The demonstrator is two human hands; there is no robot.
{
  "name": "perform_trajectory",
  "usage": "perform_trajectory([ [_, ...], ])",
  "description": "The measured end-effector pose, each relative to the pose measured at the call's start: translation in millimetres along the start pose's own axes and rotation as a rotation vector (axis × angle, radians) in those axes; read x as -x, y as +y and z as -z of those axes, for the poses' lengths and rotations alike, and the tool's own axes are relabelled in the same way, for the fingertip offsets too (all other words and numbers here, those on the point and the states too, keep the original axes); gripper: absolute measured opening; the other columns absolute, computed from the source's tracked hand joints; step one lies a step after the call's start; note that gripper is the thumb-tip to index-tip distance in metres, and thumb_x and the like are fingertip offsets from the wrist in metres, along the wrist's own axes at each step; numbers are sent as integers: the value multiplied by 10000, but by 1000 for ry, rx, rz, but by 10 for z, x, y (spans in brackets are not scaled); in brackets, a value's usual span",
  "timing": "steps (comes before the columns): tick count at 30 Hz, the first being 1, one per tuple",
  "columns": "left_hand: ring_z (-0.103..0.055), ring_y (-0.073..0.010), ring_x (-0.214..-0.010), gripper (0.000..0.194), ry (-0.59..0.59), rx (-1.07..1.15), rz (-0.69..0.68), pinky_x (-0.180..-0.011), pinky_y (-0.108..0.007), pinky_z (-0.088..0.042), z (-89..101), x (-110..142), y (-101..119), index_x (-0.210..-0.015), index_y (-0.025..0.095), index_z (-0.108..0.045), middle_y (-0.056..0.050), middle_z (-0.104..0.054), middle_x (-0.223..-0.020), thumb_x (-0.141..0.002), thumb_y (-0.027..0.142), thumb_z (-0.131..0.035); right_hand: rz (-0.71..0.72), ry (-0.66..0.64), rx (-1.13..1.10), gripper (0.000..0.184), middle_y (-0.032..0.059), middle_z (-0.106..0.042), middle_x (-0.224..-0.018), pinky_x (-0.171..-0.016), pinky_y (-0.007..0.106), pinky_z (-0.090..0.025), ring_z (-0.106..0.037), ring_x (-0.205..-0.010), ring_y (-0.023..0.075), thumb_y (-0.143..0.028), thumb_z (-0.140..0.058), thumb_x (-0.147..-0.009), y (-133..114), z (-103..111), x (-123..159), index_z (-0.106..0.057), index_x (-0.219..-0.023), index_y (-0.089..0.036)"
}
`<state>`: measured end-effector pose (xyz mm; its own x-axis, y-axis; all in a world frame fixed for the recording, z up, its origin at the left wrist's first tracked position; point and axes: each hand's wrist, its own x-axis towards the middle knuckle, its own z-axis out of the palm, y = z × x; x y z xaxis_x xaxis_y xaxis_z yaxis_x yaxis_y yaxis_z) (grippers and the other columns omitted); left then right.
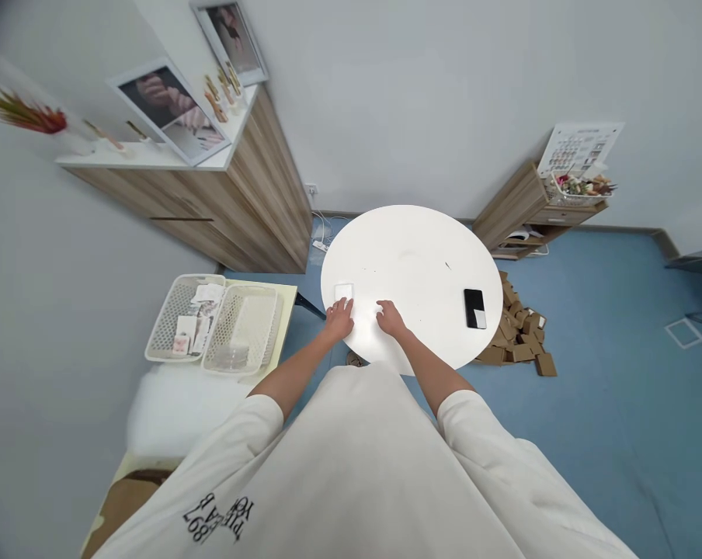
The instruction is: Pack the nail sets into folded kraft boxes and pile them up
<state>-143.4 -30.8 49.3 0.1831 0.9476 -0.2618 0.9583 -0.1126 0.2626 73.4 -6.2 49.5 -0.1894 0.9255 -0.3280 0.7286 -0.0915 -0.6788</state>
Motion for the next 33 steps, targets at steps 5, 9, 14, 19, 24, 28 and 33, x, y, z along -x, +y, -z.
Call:
perform_trajectory([
  [5,-300,-345,-1454,651,43,11,24,-1151,-498,-282,-93,464,442,-1577,180,-275,-172,-280,-1617,-946,239,-425,98,12,51,474,135,-484,-1462,-1063,388,-482,-593,-1219,244,-172,-461,-923,194,136,488,-554,-1387,-186],
  [9,-315,-345,-1449,630,55,14,26,-1151,-501,-290,-275,925,797,-1572,175,-281,-170,-278,-1620,-963,269,-410,149,28,64,461,144,-507,-1431,-1096,398,-453,-554,-1271,250,-169,-454,-918,436,100,911,-572,-1363,-168],
  [14,-330,-347,-1447,591,50,29,65,-1134,-499,-318,-473,1527,1006,-1565,201,-291,-157,-290,-1620,-991,310,-384,200,-4,66,453,148,-535,-1397,-1119,421,-426,-538,-1285,261,-169,-463,-903,608,-124,1358,-593,-1337,-171],
  [19,-305,-344,-1469,592,26,43,168,-1144,-513,-306,-486,2007,964,-1578,235,-261,-155,-274,-1630,-1010,352,-382,279,-53,72,435,141,-555,-1371,-1117,392,-424,-533,-1289,248,-184,-464,-912,495,-333,1632,-599,-1325,-164],
  [24,-320,-335,-1458,592,87,70,283,-1149,-495,-303,-494,2472,766,-1566,223,-288,-149,-258,-1635,-999,343,-408,376,-114,104,416,142,-557,-1367,-1095,387,-438,-555,-1252,244,-200,-478,-924,187,-578,1749,-600,-1321,-171],
  [28,-338,-328,-1444,590,154,89,399,-1147,-476,-310,-520,3012,462,-1549,203,-318,-148,-288,-1620,-984,321,-438,472,-222,165,421,141,-557,-1362,-1102,380,-426,-560,-1247,247,-205,-485,-931,-238,-970,1847,-592,-1337,-171],
  [33,-343,-314,-1439,580,226,145,588,-1141,-450,-320,-559,3872,-96,-1541,200,-313,-150,-303,-1610,-991,326,-447,600,-369,214,427,135,-555,-1372,-1094,382,-428,-578,-1222,234,-188,-475,-935,-937,-1700,2120,-586,-1348,-178],
])
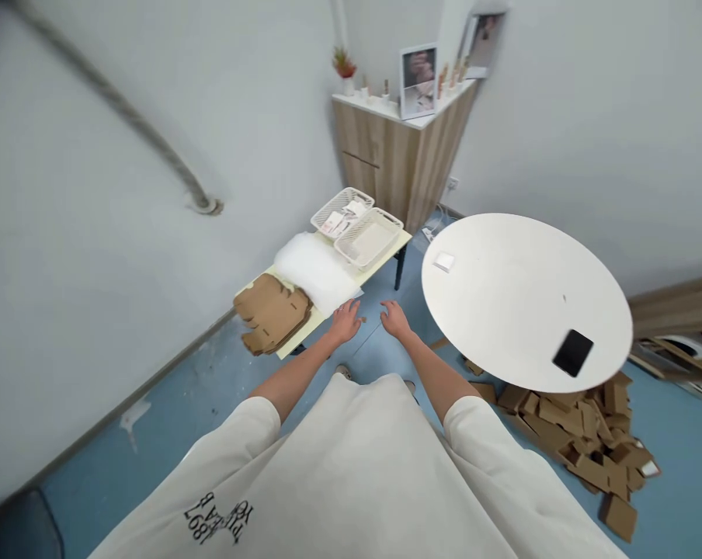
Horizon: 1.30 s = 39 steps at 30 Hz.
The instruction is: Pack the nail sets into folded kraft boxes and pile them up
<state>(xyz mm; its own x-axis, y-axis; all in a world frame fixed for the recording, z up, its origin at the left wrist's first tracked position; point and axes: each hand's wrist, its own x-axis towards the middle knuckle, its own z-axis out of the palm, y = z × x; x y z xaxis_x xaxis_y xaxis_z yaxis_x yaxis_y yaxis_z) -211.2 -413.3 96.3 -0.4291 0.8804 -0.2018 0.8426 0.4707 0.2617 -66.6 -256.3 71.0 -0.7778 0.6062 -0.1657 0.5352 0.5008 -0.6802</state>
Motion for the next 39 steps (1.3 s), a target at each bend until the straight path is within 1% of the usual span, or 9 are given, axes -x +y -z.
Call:
perform_trajectory([
  [5,-378,-297,-1412,534,59,40,182,-1119,-429,-340,179,380,-1034,-1490,200,-356,-153,-365,-1560,-984,323,-476,96,-105,18,427,131,-562,-1375,-1084,362,-436,-576,-1230,233,-193,-479,-940,-855,-637,-340,-592,-1350,-177],
  [9,-428,-293,-1364,474,25,40,311,-1091,-421,-361,232,612,-1786,-1407,196,-413,-163,-437,-1491,-975,366,-508,156,-166,27,437,137,-542,-1405,-1080,368,-440,-578,-1222,238,-175,-482,-933,-1392,-1103,-525,-585,-1358,-164],
  [14,-449,-329,-1337,551,-93,29,377,-1086,-434,-359,201,829,-2382,-1312,164,-472,-196,-454,-1454,-888,468,-652,201,-219,44,440,127,-549,-1397,-1068,378,-449,-575,-1223,248,-172,-488,-927,-1782,-1539,-676,-590,-1355,-187],
  [19,-509,-318,-1291,503,-222,51,361,-1073,-415,-379,189,961,-2611,-1263,164,-533,-184,-470,-1432,-875,458,-664,224,-256,82,416,131,-555,-1388,-1083,378,-434,-549,-1260,248,-181,-483,-935,-1944,-1791,-777,-606,-1332,-186],
  [23,-570,-289,-1215,395,-227,53,305,-1031,-375,-418,188,970,-2730,-1187,180,-606,-158,-524,-1376,-884,429,-650,225,-271,111,407,130,-571,-1369,-1081,369,-433,-565,-1236,243,-166,-495,-928,-2000,-1881,-837,-621,-1314,-185],
  [28,-605,-267,-1163,427,-230,97,298,-992,-338,-457,186,923,-2865,-1161,203,-649,-123,-562,-1339,-840,481,-692,215,-286,132,410,126,-585,-1359,-1045,382,-459,-573,-1218,253,-164,-486,-931,-2028,-1916,-872,-626,-1314,-199],
  [31,-622,-259,-1141,367,-232,88,269,-981,-340,-468,198,920,-2889,-1141,202,-674,-117,-594,-1304,-892,466,-624,237,-294,148,409,122,-594,-1346,-1043,386,-455,-568,-1212,257,-154,-484,-924,-2042,-1937,-866,-633,-1302,-200],
  [35,-671,-260,-1036,300,-249,19,194,-935,-371,-486,236,952,-2843,-1061,170,-708,-132,-681,-1152,-980,273,-438,275,-295,203,425,100,-596,-1353,-1029,414,-450,-532,-1232,286,-146,-492,-904,-2108,-1982,-841,-647,-1289,-239],
  [39,-671,-287,-1035,308,-218,-16,196,-942,-408,-475,321,996,-2783,-1108,149,-681,-151,-701,-1112,-974,212,-411,418,-285,279,478,103,-566,-1415,-1114,492,-345,-432,-1343,322,-116,-503,-868,-2254,-2018,-873,-645,-1306,-244],
])
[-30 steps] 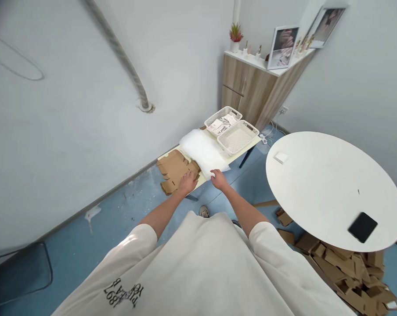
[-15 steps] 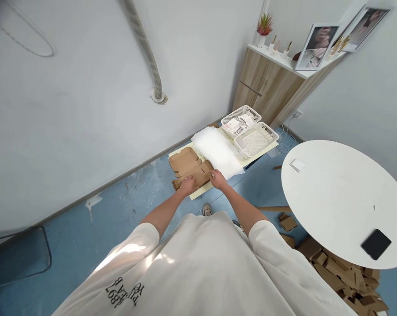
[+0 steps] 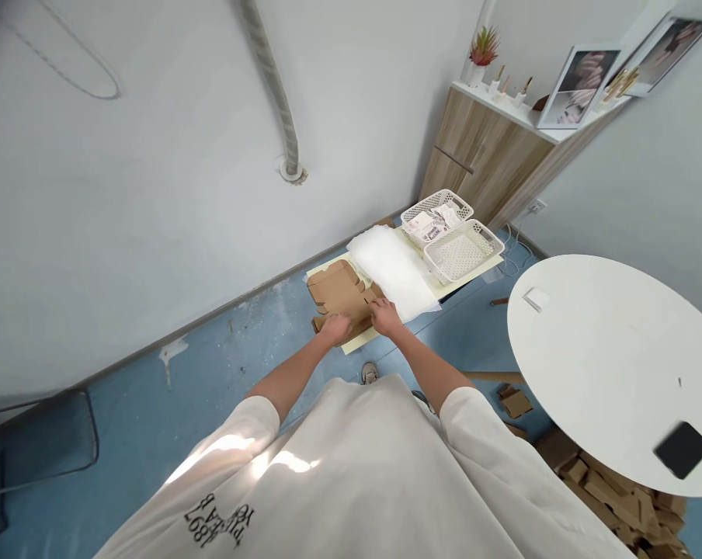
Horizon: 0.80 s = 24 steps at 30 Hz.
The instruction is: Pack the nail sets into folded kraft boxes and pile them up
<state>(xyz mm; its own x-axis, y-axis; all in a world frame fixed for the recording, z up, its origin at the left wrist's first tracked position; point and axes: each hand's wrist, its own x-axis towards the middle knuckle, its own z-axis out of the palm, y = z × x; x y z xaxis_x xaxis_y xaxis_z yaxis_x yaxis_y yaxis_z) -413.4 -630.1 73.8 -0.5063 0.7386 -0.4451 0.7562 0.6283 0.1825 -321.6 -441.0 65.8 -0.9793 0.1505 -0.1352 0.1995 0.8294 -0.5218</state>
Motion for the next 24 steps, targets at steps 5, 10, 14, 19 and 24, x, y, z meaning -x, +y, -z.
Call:
perform_trajectory([
  [5,-646,-275,-1081,295,223,-42,-70,-986,-410,-433,190,105,10,-1177,175,-618,-140,-683,-1142,-996,230,-392,189,27,68,489,113,-598,-1386,-1205,551,-148,-348,-1419,330,-93,-533,-827,-130,107,-196,-665,-1276,-231],
  [10,-658,-271,-1011,315,305,-51,-70,-931,-398,-433,385,210,-9,-1173,163,-595,-144,-684,-1054,-1035,226,-318,216,64,134,421,117,-687,-1231,-1223,560,-58,-412,-1358,324,-119,-549,-846,-246,235,-320,-686,-1225,-240],
  [14,-651,-276,-1018,369,312,-50,-48,-947,-403,-424,502,297,11,-1197,163,-586,-155,-682,-1048,-1063,282,-264,207,52,138,344,100,-733,-1104,-1215,566,-68,-483,-1279,320,-158,-534,-889,-309,360,-363,-709,-1163,-270],
  [19,-609,-283,-1092,375,327,-49,-43,-990,-405,-406,793,355,51,-1296,166,-545,-159,-653,-1131,-1059,276,-276,239,150,30,310,93,-719,-1175,-1207,530,-99,-510,-1252,313,-201,-485,-947,-347,629,-382,-719,-1141,-263],
  [24,-539,-300,-1144,355,515,-149,-145,-983,-424,-379,1313,237,137,-1254,186,-593,-154,-609,-1170,-1003,143,-347,218,303,85,334,75,-709,-1223,-1182,505,-145,-513,-1231,297,-223,-454,-987,-305,1025,-327,-686,-1223,-266],
])
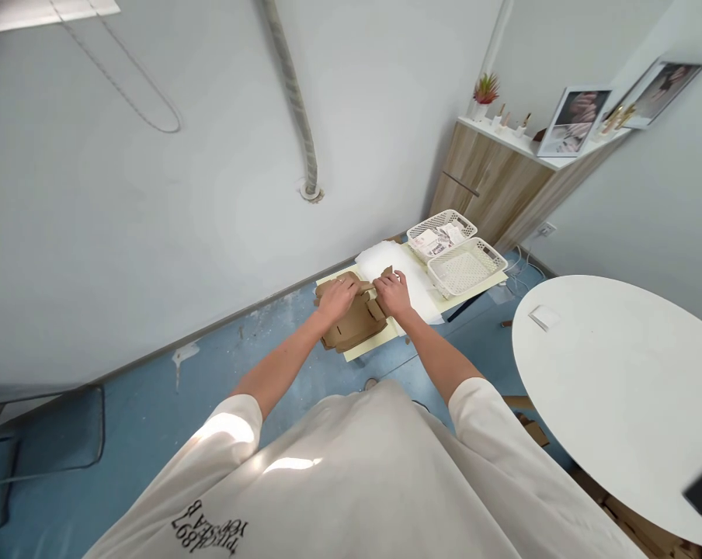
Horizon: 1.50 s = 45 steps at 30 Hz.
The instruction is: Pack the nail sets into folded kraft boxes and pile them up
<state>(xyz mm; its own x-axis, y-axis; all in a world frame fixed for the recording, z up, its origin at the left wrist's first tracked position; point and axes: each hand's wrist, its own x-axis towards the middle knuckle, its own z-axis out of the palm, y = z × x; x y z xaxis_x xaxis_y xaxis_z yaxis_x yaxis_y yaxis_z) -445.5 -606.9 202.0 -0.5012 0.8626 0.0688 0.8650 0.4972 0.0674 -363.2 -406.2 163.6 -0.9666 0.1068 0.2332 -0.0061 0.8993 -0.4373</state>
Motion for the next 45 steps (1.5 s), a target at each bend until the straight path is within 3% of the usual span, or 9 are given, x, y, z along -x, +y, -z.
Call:
perform_trajectory([
  [5,-545,-296,-1036,299,235,-125,-142,-876,-435,-377,290,-498,268,-1128,201,-640,-143,-616,-1044,-949,86,-429,27,244,239,403,83,-687,-1279,-1143,472,-200,-530,-1184,269,-202,-382,-1020,226,482,144,-621,-1342,-248],
  [11,-554,-277,-937,314,412,-138,-329,-812,-424,-345,350,-1112,1037,-991,221,-660,-123,-627,-946,-974,74,-383,-67,374,388,467,91,-643,-1348,-1145,473,-187,-488,-1232,270,-193,-339,-1023,673,1158,736,-545,-1439,-248],
  [15,-558,-265,-912,333,480,-93,-459,-804,-418,-336,308,-1466,1811,-971,221,-665,-115,-636,-922,-998,98,-357,-168,417,427,480,100,-630,-1363,-1144,490,-181,-476,-1241,282,-197,-359,-1014,1043,1612,1380,-525,-1461,-244],
  [19,-559,-265,-912,316,486,-26,-586,-803,-417,-337,228,-1712,2759,-988,216,-670,-117,-640,-925,-1016,147,-363,-286,438,480,485,98,-620,-1374,-1140,488,-185,-465,-1244,282,-191,-359,-1010,1439,2039,2164,-517,-1466,-238],
  [26,-559,-271,-920,291,403,50,-792,-797,-410,-347,-132,-1949,4423,-1021,210,-656,-118,-638,-963,-1010,144,-372,-525,406,558,513,100,-614,-1370,-1124,479,-186,-463,-1216,290,-164,-356,-989,2019,2544,3629,-508,-1474,-233],
  [30,-559,-277,-924,290,337,87,-926,-795,-409,-354,-381,-2041,5221,-996,201,-648,-125,-625,-958,-1004,127,-367,-651,405,578,522,104,-610,-1374,-1132,489,-177,-459,-1232,294,-154,-357,-982,2230,2659,4343,-506,-1476,-232],
  [34,-556,-273,-906,316,271,140,-1032,-803,-407,-360,-651,-2115,5785,-988,198,-643,-124,-621,-959,-997,97,-344,-764,417,597,521,114,-600,-1379,-1136,493,-170,-453,-1248,295,-153,-347,-985,2378,2666,4856,-502,-1477,-225],
  [38,-563,-262,-893,302,175,145,-1107,-815,-399,-370,-1036,-2168,6081,-995,203,-636,-115,-625,-972,-996,97,-354,-847,343,589,513,120,-601,-1364,-1131,485,-171,-463,-1225,296,-152,-370,-975,2525,2534,5146,-520,-1459,-231],
  [45,-585,-230,-864,220,-82,57,-1208,-814,-376,-393,-1803,-2326,6290,-998,179,-623,-100,-623,-987,-980,93,-422,-1022,197,507,440,93,-674,-1182,-1111,478,-192,-509,-1133,271,-124,-377,-975,2961,2090,5285,-617,-1326,-237],
])
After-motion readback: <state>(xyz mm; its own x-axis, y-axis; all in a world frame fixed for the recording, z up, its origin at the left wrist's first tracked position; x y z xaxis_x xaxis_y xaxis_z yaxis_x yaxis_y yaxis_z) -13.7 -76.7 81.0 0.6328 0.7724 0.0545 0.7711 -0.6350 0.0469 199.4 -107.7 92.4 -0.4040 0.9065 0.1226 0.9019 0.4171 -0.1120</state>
